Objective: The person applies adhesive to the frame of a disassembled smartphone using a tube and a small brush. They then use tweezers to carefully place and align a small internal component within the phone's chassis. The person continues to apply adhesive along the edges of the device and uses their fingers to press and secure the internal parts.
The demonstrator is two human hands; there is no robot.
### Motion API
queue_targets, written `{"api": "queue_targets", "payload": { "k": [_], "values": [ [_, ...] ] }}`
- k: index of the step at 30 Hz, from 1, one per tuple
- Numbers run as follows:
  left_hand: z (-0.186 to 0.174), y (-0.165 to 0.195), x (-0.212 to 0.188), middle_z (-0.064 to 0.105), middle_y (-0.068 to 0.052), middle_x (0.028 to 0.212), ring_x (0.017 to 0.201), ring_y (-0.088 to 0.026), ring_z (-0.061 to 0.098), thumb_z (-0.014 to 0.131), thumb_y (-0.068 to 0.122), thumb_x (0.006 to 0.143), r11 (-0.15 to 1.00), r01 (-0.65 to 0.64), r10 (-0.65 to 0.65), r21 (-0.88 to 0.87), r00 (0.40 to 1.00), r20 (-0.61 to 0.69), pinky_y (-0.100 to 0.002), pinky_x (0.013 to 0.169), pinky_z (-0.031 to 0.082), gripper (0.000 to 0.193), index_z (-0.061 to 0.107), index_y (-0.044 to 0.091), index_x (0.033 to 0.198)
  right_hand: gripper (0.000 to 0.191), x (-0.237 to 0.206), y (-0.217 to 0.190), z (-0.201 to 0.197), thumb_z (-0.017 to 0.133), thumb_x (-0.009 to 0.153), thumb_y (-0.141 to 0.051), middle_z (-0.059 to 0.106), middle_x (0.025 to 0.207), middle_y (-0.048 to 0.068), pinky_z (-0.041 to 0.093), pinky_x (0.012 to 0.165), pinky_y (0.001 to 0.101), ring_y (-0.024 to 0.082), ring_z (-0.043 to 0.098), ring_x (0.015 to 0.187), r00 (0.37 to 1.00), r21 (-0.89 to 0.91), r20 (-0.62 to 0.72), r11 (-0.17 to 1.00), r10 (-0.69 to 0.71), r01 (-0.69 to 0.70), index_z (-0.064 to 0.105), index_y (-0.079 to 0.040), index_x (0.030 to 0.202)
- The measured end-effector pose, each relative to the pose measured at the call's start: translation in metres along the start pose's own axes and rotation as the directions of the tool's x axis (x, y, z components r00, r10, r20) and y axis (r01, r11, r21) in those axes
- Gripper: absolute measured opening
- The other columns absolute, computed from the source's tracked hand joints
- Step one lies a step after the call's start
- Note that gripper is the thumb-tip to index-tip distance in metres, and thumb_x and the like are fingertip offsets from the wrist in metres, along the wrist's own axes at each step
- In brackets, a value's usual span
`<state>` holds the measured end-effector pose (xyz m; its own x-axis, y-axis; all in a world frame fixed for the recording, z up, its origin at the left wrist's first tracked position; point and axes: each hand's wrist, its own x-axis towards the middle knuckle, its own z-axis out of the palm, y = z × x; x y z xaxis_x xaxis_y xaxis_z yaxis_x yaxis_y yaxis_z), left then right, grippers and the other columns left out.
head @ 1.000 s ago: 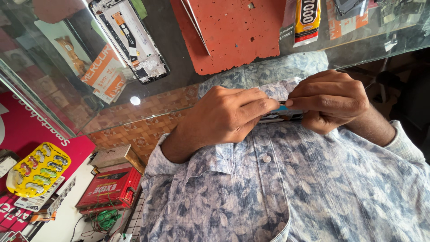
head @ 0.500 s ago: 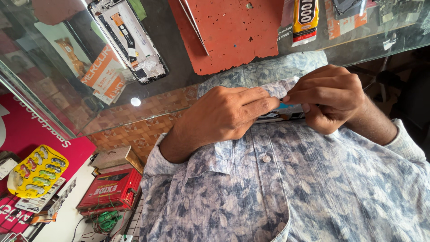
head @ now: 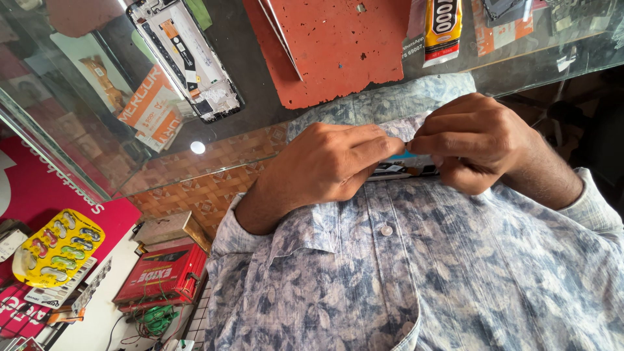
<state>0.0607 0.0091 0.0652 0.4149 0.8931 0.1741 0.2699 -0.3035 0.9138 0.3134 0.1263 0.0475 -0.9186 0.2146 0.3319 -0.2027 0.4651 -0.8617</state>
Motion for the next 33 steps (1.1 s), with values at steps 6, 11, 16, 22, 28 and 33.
{"api": "queue_targets", "payload": {
  "k": [6,11,16,22,28,33],
  "values": [
    [-0.005,0.001,-0.001,0.075,-0.011,0.110,0.087,-0.025,0.076,0.073,-0.002,0.095,1.000,0.015,-0.015,-0.027,1.000,0.027,-0.037,0.069,0.061,0.029,0.064,0.005,0.122,0.030,-0.005,-0.006,0.008,0.048,0.080,-0.010,0.070,0.084,0.025,0.066,0.064,0.0390,0.030,0.076,0.069,0.974,0.118,-0.205,0.991,0.093,-0.069,0.061,0.013,0.092],
    [-0.010,0.005,0.003,0.073,-0.014,0.107,0.088,-0.029,0.075,0.073,0.000,0.094,0.999,0.004,-0.003,-0.045,1.000,0.018,-0.039,0.071,0.061,0.031,0.064,0.001,0.123,0.026,-0.009,-0.003,0.012,0.050,0.080,-0.008,0.070,0.081,0.024,0.066,0.065,0.0413,0.032,0.076,0.070,0.973,0.113,-0.229,0.994,0.030,-0.004,0.062,0.012,0.091],
    [-0.013,0.009,0.006,0.073,-0.011,0.106,0.088,-0.027,0.074,0.072,0.000,0.096,0.998,0.018,-0.017,-0.059,0.999,0.030,-0.039,0.070,0.059,0.028,0.064,0.004,0.123,0.023,-0.013,0.000,0.014,0.049,0.074,0.000,0.070,0.075,0.025,0.065,0.060,0.0390,0.030,0.076,0.065,0.978,0.072,-0.210,0.997,0.002,0.014,0.066,0.010,0.085],
    [-0.009,0.007,0.008,0.069,-0.007,0.095,0.077,-0.023,0.070,0.070,-0.002,0.098,0.998,0.034,-0.030,-0.060,0.998,0.063,-0.038,0.062,0.055,0.030,0.065,0.005,0.126,0.026,-0.015,0.002,0.017,0.049,0.067,0.002,0.069,0.074,0.025,0.066,0.062,0.0412,0.031,0.076,0.066,0.977,0.081,-0.211,0.996,-0.004,0.021,0.066,0.011,0.085],
    [-0.007,0.001,0.004,0.070,-0.004,0.099,0.074,-0.021,0.068,0.069,-0.008,0.088,1.000,-0.006,0.006,-0.003,0.997,0.082,-0.036,0.059,0.054,0.045,0.070,0.012,0.128,0.027,-0.016,0.003,0.014,0.049,0.072,-0.003,0.070,0.078,0.026,0.066,0.062,0.0407,0.031,0.076,0.069,0.981,0.128,-0.192,0.992,0.005,0.020,0.065,0.012,0.088],
    [-0.007,0.000,0.003,0.070,-0.005,0.107,0.083,-0.022,0.070,0.068,-0.009,0.087,0.999,-0.035,0.034,0.005,0.996,0.080,-0.037,0.065,0.057,0.049,0.069,0.010,0.132,0.032,-0.023,-0.003,0.015,0.048,0.080,-0.012,0.070,0.086,0.029,0.067,0.067,0.0413,0.032,0.076,0.075,0.963,0.135,-0.256,0.989,0.087,-0.054,0.060,0.014,0.095]
  ]
}}
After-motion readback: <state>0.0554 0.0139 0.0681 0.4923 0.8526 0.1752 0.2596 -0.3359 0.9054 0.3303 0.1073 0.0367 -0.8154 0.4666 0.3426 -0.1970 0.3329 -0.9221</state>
